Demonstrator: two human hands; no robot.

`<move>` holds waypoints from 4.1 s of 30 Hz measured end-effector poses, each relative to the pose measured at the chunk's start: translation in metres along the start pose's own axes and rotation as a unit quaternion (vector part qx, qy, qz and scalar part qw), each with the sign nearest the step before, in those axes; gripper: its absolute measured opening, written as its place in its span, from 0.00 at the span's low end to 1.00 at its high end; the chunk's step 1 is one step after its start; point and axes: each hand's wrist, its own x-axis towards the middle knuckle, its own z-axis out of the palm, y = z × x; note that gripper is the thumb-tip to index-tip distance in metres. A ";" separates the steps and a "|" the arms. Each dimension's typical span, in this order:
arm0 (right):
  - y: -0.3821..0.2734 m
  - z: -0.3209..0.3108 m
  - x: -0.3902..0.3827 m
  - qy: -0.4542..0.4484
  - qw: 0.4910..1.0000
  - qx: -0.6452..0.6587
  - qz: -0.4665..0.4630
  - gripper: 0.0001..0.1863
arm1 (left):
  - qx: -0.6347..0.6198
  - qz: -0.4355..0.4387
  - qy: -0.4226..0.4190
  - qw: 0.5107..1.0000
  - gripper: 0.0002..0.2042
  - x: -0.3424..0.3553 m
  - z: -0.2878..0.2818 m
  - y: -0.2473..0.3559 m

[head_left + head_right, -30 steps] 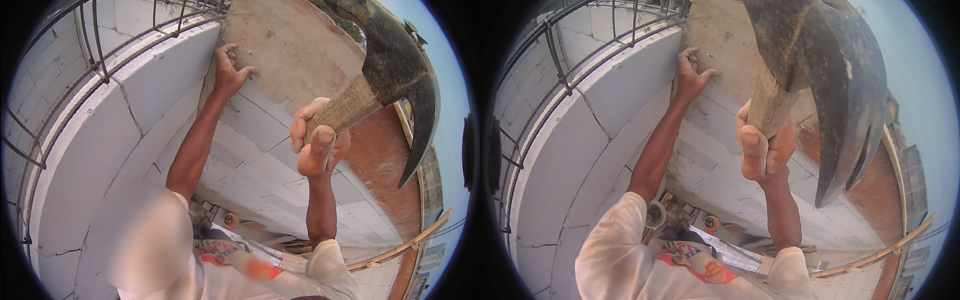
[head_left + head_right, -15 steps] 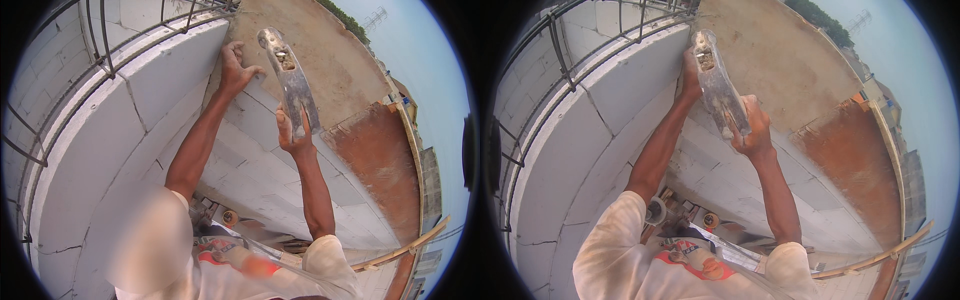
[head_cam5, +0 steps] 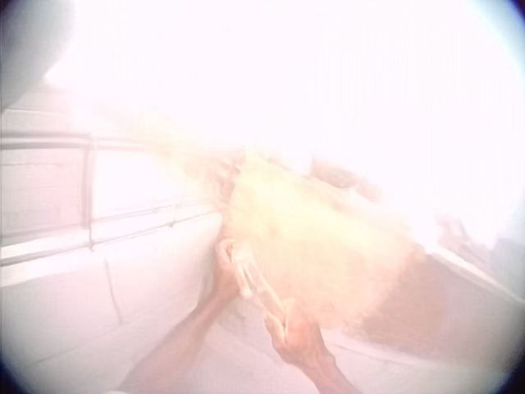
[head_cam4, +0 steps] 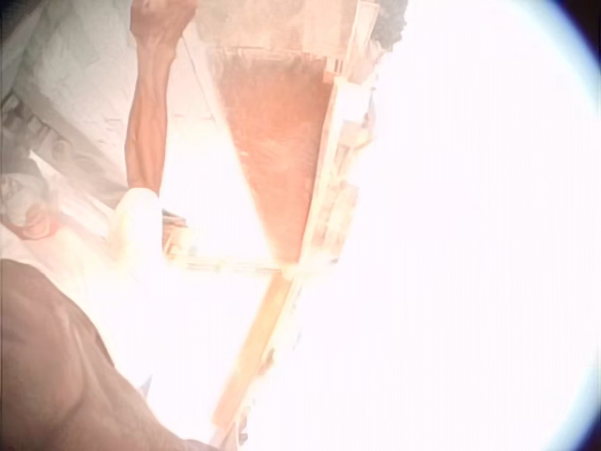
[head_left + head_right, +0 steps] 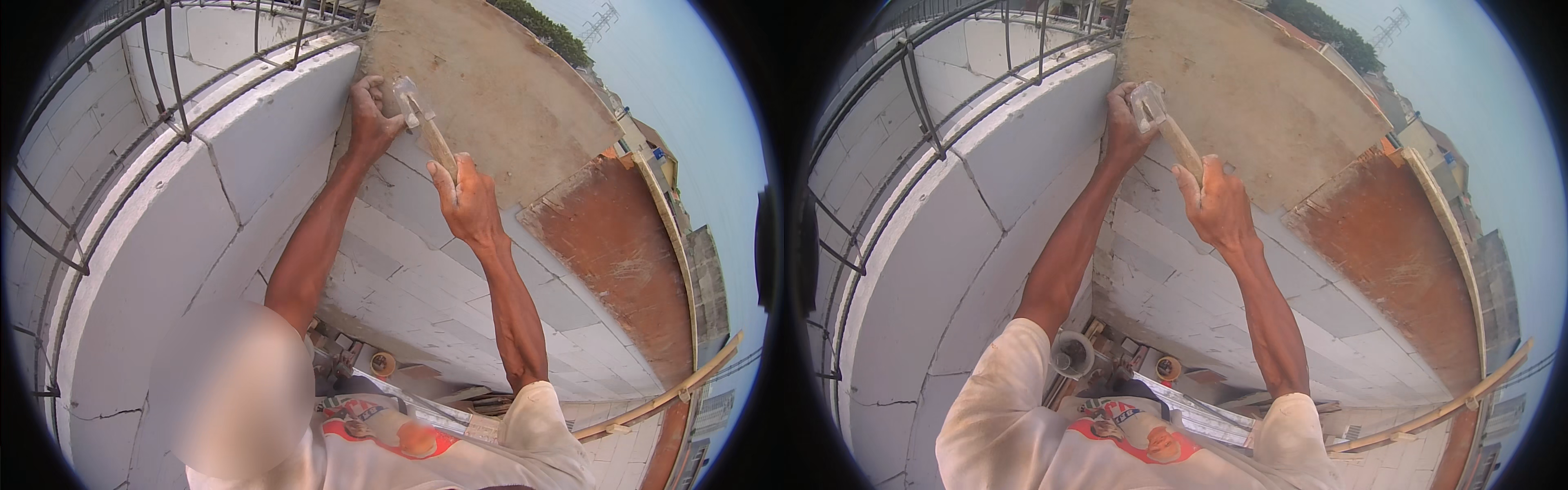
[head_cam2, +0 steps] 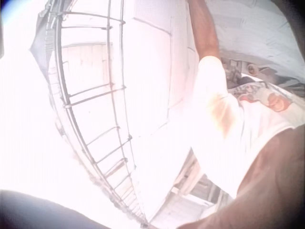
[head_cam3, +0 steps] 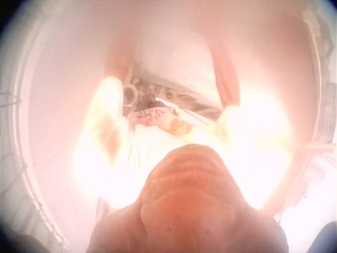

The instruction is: The person measures a wall with a tape measure, then positions a metal pipe against a wall corner. They retrieve a hammer and nails from a bucket and hammer the nails into the wall to secure the pipe.

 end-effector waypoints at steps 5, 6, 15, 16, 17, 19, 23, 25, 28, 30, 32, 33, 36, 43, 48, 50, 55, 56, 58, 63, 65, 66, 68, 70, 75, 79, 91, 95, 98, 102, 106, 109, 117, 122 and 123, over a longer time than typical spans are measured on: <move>0.013 0.003 0.005 -0.015 0.994 -0.104 -0.021 0.20 | 0.014 0.014 0.003 1.000 0.39 -0.012 -0.007 0.022; 0.011 0.001 0.011 -0.040 0.989 -0.141 0.025 0.20 | 0.000 -0.018 -0.005 1.000 0.39 -0.011 -0.015 0.030; 0.063 0.118 -0.251 -0.120 0.958 0.084 0.245 0.16 | -0.126 -0.622 0.030 0.773 0.08 -0.332 -0.149 -0.027; 0.071 0.131 -0.302 -0.159 0.929 0.090 0.321 0.18 | -0.109 -0.668 0.000 0.736 0.09 -0.379 -0.164 -0.013; 0.062 0.138 -0.341 -0.181 0.904 0.109 0.371 0.21 | -0.082 -0.685 -0.017 0.723 0.10 -0.441 -0.194 -0.017; 0.083 0.175 -0.468 -0.271 0.788 0.098 0.544 0.26 | -0.009 -0.699 -0.130 0.703 0.11 -0.504 -0.234 0.018; 0.046 0.167 -0.634 -0.118 0.495 0.155 0.847 0.14 | 0.099 -0.636 -0.347 0.682 0.14 -0.499 -0.276 0.072; 0.036 0.137 -0.661 -0.005 0.365 0.239 0.900 0.09 | 0.170 -0.575 -0.423 0.679 0.16 -0.477 -0.286 0.084; 0.007 0.125 -0.743 0.123 0.277 0.253 0.919 0.10 | 0.083 -0.652 -0.370 0.657 0.16 -0.466 -0.276 0.056; -0.024 0.126 -0.769 0.179 0.232 0.254 0.922 0.12 | 0.071 -0.663 -0.362 0.651 0.16 -0.431 -0.239 0.053; -0.047 0.135 -0.775 0.203 0.211 0.250 0.923 0.12 | 0.065 -0.663 -0.350 0.659 0.15 -0.409 -0.215 0.038; -0.056 0.140 -0.774 0.210 0.205 0.259 0.920 0.12 | 0.062 -0.667 -0.337 0.661 0.14 -0.401 -0.205 0.029; -0.085 0.164 -0.763 0.198 0.177 0.318 0.910 0.11 | 0.071 -0.643 -0.417 0.639 0.13 -0.381 -0.189 -0.003; -0.114 0.207 -0.694 0.097 0.360 0.437 0.818 0.12 | 0.123 -0.669 -0.485 0.549 0.16 -0.395 -0.180 -0.019; -0.090 0.205 -0.695 0.016 0.335 0.406 0.850 0.12 | 0.157 -0.671 -0.492 0.532 0.14 -0.441 -0.207 -0.001; -0.076 0.206 -0.708 -0.015 0.335 0.390 0.858 0.12 | 0.168 -0.686 -0.469 0.530 0.14 -0.461 -0.216 0.010; -0.017 0.218 -0.791 -0.166 0.414 0.338 0.829 0.14 | 0.195 -0.725 -0.381 0.540 0.11 -0.513 -0.232 0.012; -0.003 0.229 -0.833 -0.225 0.471 0.321 0.790 0.14 | 0.197 -0.739 -0.356 0.537 0.10 -0.525 -0.233 0.011; 0.033 0.235 -0.905 -0.320 0.557 0.280 0.713 0.15 | 0.192 -0.749 -0.316 0.549 0.11 -0.542 -0.229 0.016; 0.150 0.200 -0.856 -0.324 0.452 0.285 0.781 0.16 | 0.176 -0.739 -0.220 0.612 0.11 -0.578 -0.196 0.035; 0.188 0.175 -0.764 -0.275 0.362 0.269 0.849 0.18 | 0.170 -0.733 -0.203 0.627 0.08 -0.593 -0.175 0.042; 0.210 0.175 -0.756 -0.322 0.408 0.256 0.815 0.17 | 0.165 -0.730 -0.192 0.635 0.07 -0.604 -0.167 0.046; 0.254 0.188 -0.741 -0.413 0.493 0.235 0.729 0.15 | 0.125 -0.750 -0.137 0.635 0.07 -0.631 -0.154 0.057; 0.280 0.217 -0.716 -0.448 0.503 0.134 0.727 0.18 | 0.109 -0.753 -0.118 0.638 0.08 -0.660 -0.147 0.068; 0.312 0.288 -0.701 -0.516 0.639 0.035 0.570 0.21 | 0.146 -0.775 -0.128 0.601 0.08 -0.699 -0.128 0.097; 0.292 0.348 -0.617 -0.556 0.636 0.079 0.530 0.21 | 0.061 -0.795 0.007 0.604 0.06 -0.733 -0.124 0.102; 0.303 0.590 -0.687 -0.570 0.783 0.072 0.238 0.34 | 0.013 -0.744 -0.100 0.661 0.04 -0.781 -0.121 -0.006; 0.296 0.634 -0.708 -0.569 0.788 0.084 0.220 0.39 | 0.023 -0.749 -0.111 0.653 0.05 -0.810 -0.137 -0.037; 0.297 0.659 -0.747 -0.548 0.804 0.084 0.216 0.39 | 0.124 -0.701 -0.221 0.666 0.06 -0.827 -0.147 -0.046; 0.312 0.679 -0.797 -0.557 0.798 0.084 0.215 0.38 | 0.155 -0.695 -0.255 0.654 0.08 -0.833 -0.155 -0.042; 0.318 0.706 -0.771 -0.696 0.707 -0.031 0.119 0.24 | 0.172 -0.712 -0.290 0.616 0.08 -0.825 -0.170 -0.045; 0.281 0.728 -0.675 -0.636 0.769 0.030 0.060 0.16 | 0.178 -0.723 -0.275 0.609 0.08 -0.817 -0.186 -0.045; 0.239 0.881 -0.595 -0.583 0.795 -0.040 -0.159 0.12 | 0.161 -0.731 -0.252 0.613 0.08 -0.809 -0.210 -0.046; 0.229 0.912 -0.612 -0.617 0.737 -0.114 -0.249 0.15 | 0.172 -0.728 -0.253 0.614 0.08 -0.815 -0.220 -0.041; 0.229 0.912 -0.610 -0.638 0.712 -0.128 -0.265 0.15 | 0.174 -0.726 -0.248 0.617 0.08 -0.814 -0.221 -0.041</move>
